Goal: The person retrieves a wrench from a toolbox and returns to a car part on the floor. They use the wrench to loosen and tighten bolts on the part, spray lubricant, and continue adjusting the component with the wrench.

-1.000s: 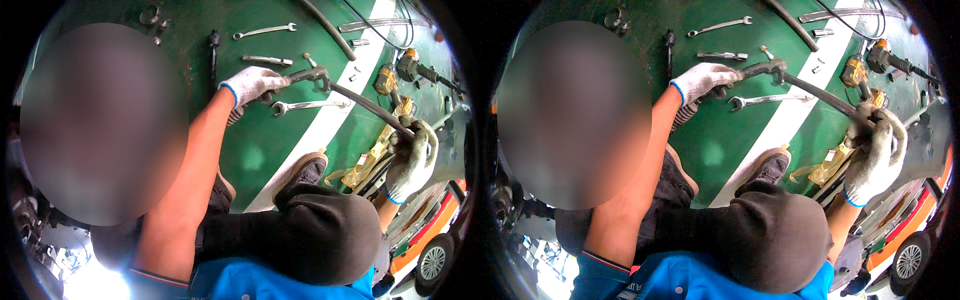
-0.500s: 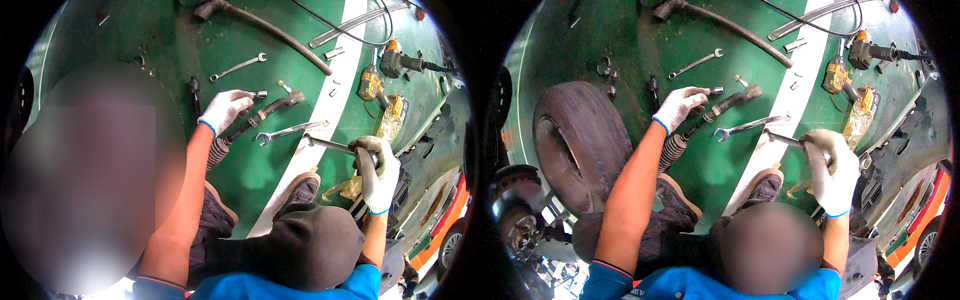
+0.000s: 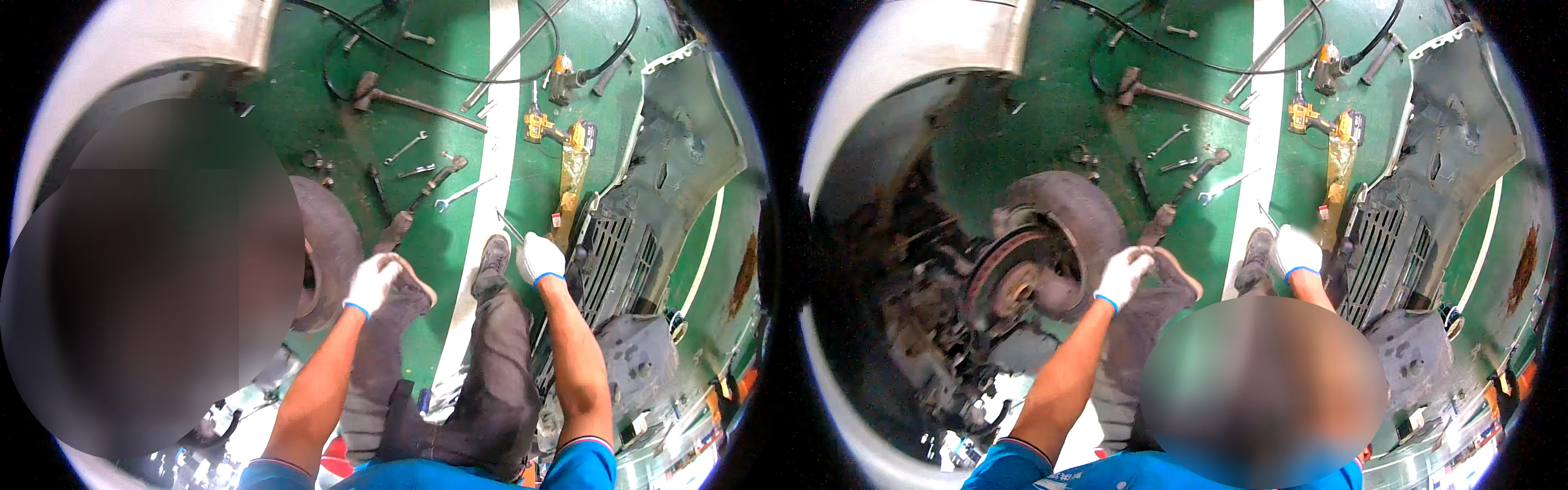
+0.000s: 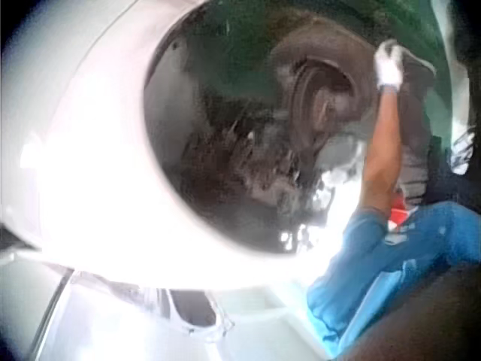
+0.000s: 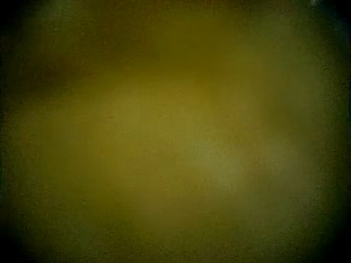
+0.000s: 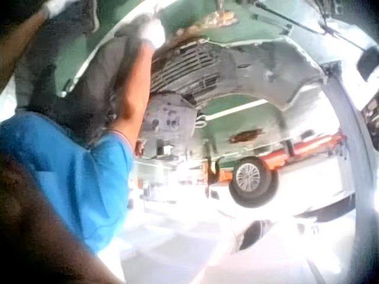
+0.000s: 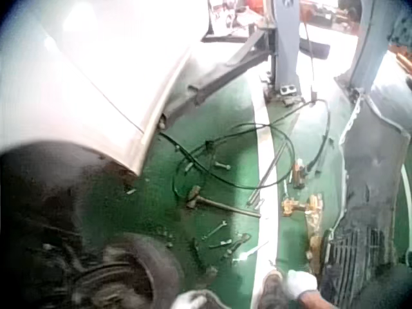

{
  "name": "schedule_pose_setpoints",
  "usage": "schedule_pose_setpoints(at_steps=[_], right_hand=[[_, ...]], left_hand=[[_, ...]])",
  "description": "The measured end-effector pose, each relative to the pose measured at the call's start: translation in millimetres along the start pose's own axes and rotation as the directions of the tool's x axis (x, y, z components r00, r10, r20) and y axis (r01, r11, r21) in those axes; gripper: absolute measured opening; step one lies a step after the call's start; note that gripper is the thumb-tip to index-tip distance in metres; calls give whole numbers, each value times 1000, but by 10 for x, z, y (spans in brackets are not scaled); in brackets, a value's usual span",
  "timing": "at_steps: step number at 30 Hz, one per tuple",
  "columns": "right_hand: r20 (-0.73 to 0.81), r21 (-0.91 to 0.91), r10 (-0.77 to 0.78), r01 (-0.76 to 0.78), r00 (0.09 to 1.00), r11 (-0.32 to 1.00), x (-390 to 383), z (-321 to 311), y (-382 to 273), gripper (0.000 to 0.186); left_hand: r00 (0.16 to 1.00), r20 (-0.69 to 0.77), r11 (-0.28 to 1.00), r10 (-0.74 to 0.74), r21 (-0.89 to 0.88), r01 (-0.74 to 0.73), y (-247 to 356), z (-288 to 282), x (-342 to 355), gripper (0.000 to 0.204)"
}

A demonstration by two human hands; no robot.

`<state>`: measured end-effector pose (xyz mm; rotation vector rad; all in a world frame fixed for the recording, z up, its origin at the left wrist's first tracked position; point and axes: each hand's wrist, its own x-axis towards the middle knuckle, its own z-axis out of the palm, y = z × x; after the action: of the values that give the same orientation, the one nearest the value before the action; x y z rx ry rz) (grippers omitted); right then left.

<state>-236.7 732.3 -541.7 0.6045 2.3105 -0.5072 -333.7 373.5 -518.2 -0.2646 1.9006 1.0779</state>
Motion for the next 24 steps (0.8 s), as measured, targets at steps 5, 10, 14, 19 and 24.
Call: schedule_pose_setpoints(at_steps=[5, 10, 14, 19, 24], right_hand=[[-27, 202, -51, 56, 998, 978, -1275, -605, -359, 34], [171, 233, -282, 240, 944, 942, -2051, -878, -709, 33], [246, 27, -522, 532, 817, 846, -2570, -843, -1197, 36], [581, -180, -697, 902, 420, 392, -3709, -894, -2492, 33], [860, -131, -479, 984, 175, 123, -4899, -118, -3658, 50]], left_hand=[[972, -61, 974, -228, -22, 227, 546, -182, -1908, 40], [935, -270, 929, -232, -346, 130, -40, -174, -3494, 39], [810, -389, 760, -439, -642, 103, -638, 117, -4735, 32], [637, -440, 480, -633, -869, -123, -1639, 941, -5942, 29], [487, -436, 374, -756, -900, -225, -2508, 1937, -6307, 26]])
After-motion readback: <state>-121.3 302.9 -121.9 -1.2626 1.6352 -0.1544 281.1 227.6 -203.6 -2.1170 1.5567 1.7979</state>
